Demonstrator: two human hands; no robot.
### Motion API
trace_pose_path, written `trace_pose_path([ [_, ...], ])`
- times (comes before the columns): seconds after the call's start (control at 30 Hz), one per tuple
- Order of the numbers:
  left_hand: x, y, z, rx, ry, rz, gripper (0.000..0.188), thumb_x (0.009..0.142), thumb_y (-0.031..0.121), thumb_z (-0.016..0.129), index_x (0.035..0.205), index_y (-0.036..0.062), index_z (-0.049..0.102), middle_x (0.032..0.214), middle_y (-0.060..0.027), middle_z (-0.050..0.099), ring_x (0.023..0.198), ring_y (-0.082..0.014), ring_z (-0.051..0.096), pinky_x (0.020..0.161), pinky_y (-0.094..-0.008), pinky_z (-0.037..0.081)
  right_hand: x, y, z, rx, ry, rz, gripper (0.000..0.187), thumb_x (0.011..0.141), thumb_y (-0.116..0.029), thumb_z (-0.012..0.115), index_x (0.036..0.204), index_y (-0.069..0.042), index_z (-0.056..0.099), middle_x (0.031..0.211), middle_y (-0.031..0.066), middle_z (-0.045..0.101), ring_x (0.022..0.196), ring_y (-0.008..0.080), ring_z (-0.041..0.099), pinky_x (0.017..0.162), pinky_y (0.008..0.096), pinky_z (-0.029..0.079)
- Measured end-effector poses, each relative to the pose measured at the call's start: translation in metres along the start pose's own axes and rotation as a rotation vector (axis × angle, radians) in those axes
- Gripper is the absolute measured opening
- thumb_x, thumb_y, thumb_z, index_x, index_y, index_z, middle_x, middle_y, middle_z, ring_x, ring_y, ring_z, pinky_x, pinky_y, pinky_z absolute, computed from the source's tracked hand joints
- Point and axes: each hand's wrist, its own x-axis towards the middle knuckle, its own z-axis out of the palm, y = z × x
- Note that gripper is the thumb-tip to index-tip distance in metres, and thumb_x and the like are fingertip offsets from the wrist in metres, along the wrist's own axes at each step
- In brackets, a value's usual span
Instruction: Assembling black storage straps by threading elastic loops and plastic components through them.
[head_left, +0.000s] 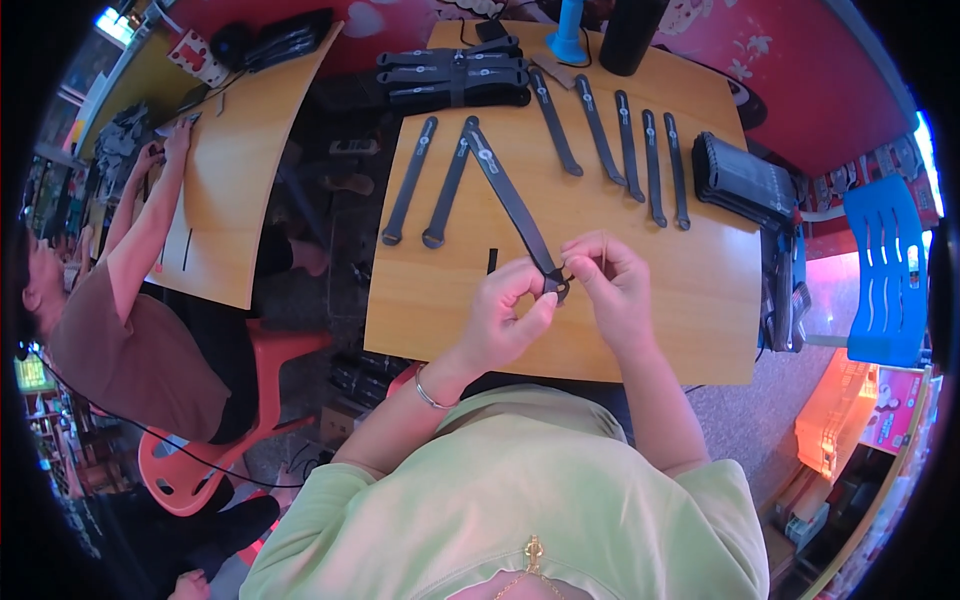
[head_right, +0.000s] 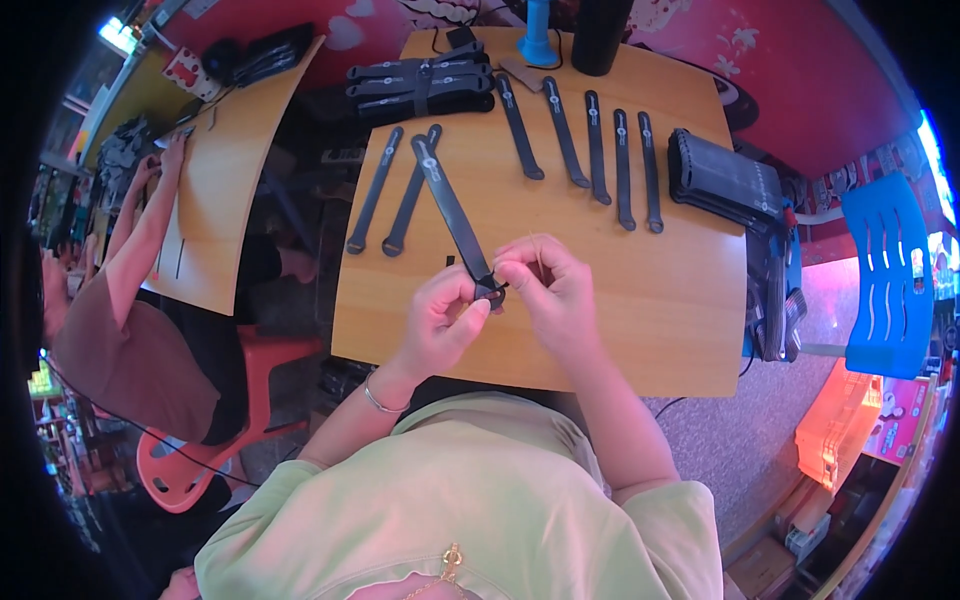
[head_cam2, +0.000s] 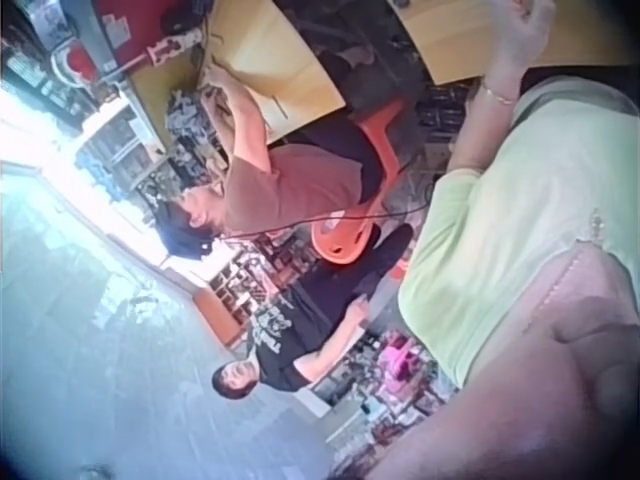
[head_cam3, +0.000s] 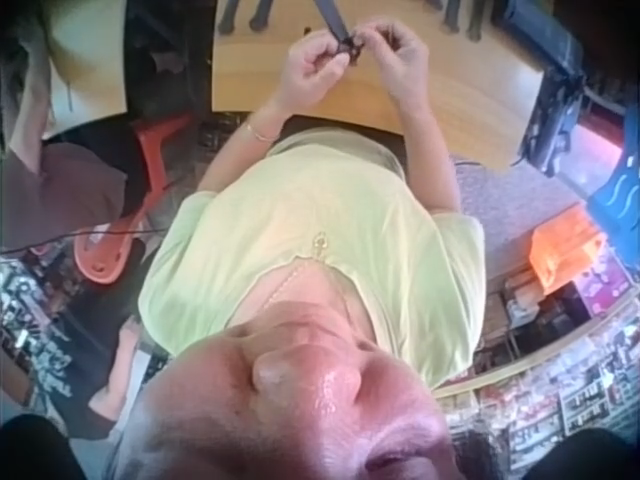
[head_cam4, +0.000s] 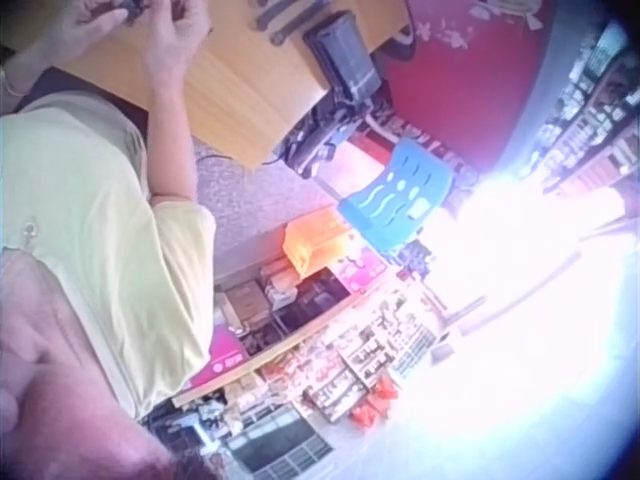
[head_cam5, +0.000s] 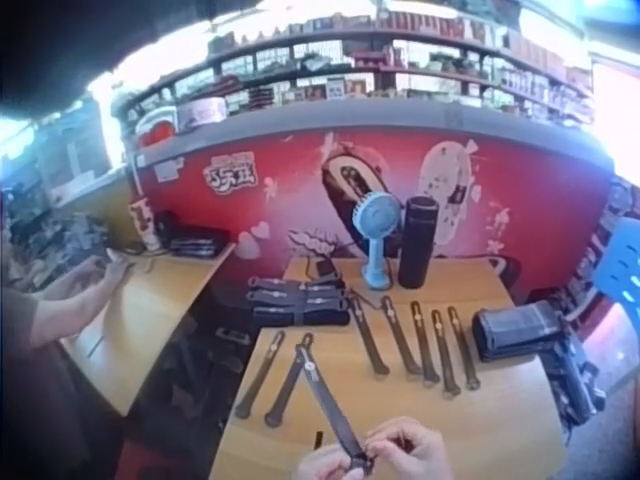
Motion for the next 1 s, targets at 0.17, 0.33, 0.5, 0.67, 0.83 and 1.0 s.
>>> trace_pose_path([
  [0.17, -0.013, 0.008, -0.015, 0.135, -0.276, -0.018, 0.01, 0.08, 0.002, 0.055, 0.071, -0.0006, 0.053, 0.079, -0.0094, 0.056, 0.074, -0.0161, 0.053, 0.068, -0.0269, 0.042, 0.036, -0.023, -0.039, -0.261, 0.351, -0.14, 0.002, 0.085, -0.001, 0.06, 0.087, 0.0, 0.061, 0.086, 0.0042, 0.063, 0.075, 0.0069, 0.056, 0.07, 0.0192, 0.045],
  [0.33, -0.032, -0.011, -0.019, -0.082, -0.405, -0.295, 0.007, 0.083, 0.005, 0.054, 0.086, -0.0016, 0.056, 0.086, -0.0085, 0.058, 0.08, -0.0155, 0.056, 0.073, -0.0268, 0.045, 0.025, -0.046, -0.03, -0.283, 0.058, -0.259, 0.002, 0.085, 0.001, 0.059, 0.085, -0.001, 0.059, 0.082, 0.0036, 0.064, 0.07, 0.0064, 0.056, 0.063, 0.0184, 0.044],
  [0.5, -0.003, 0.002, -0.005, -0.508, -0.275, -0.445, 0.028, 0.088, 0.0, 0.046, 0.116, -0.0005, 0.043, 0.102, -0.0064, 0.054, 0.094, -0.0143, 0.056, 0.083, -0.0297, 0.047, 0.0, -0.049, -0.013, -0.646, -0.17, -0.314, 0.009, 0.08, 0.004, 0.063, 0.086, -0.001, 0.057, 0.078, 0.0061, 0.067, 0.062, 0.0098, 0.059, 0.057, 0.0207, 0.046],
  [0.67, 0.009, 0.011, -0.001, -0.684, -0.106, -0.56, 0.047, 0.089, -0.001, 0.041, 0.134, 0.0022, 0.032, 0.109, -0.0089, 0.054, 0.097, -0.015, 0.057, 0.084, -0.0283, 0.048, -0.011, -0.042, -0.004, -0.658, -0.17, -0.491, 0.014, 0.074, -0.005, 0.07, 0.084, -0.008, 0.062, 0.072, 0.0047, 0.062, 0.053, 0.0162, 0.056, 0.05, 0.0254, 0.044],
  [0.83, 0.014, 0.01, 0.007, -0.737, 0.006, -0.497, 0.044, 0.089, 0.0, 0.038, 0.132, 0.0014, 0.035, 0.098, -0.0069, 0.054, 0.085, -0.0126, 0.056, 0.072, -0.025, 0.048, -0.02, -0.032, -0.009, -0.557, -0.133, -0.351, 0.015, 0.073, -0.005, 0.071, 0.084, -0.008, 0.061, 0.071, 0.0029, 0.062, 0.053, 0.0134, 0.054, 0.049, 0.0258, 0.042],
  [1.0, 0.013, 0.013, 0.005, -0.761, 0.009, -0.541, 0.037, 0.092, 0.005, 0.034, 0.128, 0.0013, 0.041, 0.085, -0.0041, 0.052, 0.068, -0.0076, 0.051, 0.057, -0.0195, 0.043, -0.018, -0.053, -0.012, -0.658, -0.313, -0.26, 0.04, 0.065, -0.012, 0.078, 0.102, -0.011, 0.063, 0.084, 0.0038, 0.063, 0.058, 0.0113, 0.057, 0.051, 0.0249, 0.044],
])
